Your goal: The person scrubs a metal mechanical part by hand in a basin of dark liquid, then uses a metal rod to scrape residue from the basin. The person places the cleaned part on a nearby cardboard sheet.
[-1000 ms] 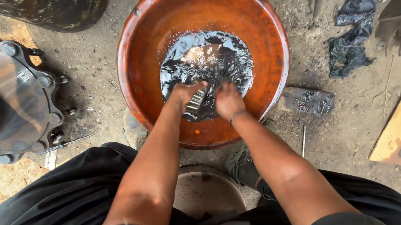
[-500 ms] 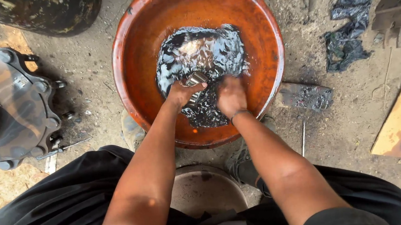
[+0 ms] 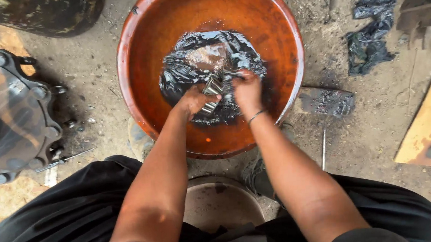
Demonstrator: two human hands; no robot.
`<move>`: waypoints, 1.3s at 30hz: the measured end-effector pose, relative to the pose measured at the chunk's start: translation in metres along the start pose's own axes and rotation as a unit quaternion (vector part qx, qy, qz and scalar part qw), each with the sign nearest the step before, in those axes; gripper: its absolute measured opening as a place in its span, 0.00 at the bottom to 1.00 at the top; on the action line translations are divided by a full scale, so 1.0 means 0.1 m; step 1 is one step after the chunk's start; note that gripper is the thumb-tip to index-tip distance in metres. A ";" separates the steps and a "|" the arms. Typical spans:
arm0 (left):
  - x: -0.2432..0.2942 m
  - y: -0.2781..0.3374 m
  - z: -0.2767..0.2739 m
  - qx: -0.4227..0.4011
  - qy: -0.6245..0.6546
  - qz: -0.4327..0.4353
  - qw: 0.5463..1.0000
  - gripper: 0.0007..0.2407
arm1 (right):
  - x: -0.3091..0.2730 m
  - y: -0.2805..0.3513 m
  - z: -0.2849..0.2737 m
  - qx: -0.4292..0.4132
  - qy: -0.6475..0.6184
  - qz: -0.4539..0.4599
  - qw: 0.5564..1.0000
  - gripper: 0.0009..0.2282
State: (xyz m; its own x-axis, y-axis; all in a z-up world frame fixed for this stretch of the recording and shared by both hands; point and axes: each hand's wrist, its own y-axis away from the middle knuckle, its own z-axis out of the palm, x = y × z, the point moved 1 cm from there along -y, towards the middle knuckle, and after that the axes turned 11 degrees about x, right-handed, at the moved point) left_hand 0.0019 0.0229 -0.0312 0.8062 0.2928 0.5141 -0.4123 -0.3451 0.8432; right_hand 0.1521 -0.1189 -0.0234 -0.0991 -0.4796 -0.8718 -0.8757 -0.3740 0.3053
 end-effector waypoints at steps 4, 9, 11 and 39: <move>-0.21 -0.33 0.09 -0.018 0.014 0.071 0.997 0.27 | -0.42 0.70 0.43 -0.041 0.007 -0.251 0.967 0.07; -0.26 -0.02 0.21 -0.023 0.038 0.009 0.999 0.28 | -0.39 0.34 0.38 -0.083 0.117 -0.071 0.987 0.07; -0.11 0.17 0.20 -0.039 0.063 0.006 0.997 0.30 | -0.39 0.05 0.32 -0.129 0.281 -0.023 0.951 0.07; 0.22 0.19 0.14 0.008 0.162 0.054 0.985 0.35 | -0.36 0.40 -0.25 -0.261 0.583 -0.171 0.750 0.15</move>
State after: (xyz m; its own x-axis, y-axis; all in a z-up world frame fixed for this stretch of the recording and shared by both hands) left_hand 0.0175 0.0101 -0.0062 0.5789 0.5225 0.6260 -0.4799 -0.4023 0.7796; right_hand 0.1324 -0.1363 0.0301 0.8362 -0.5394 -0.0991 -0.4210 -0.7471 0.5144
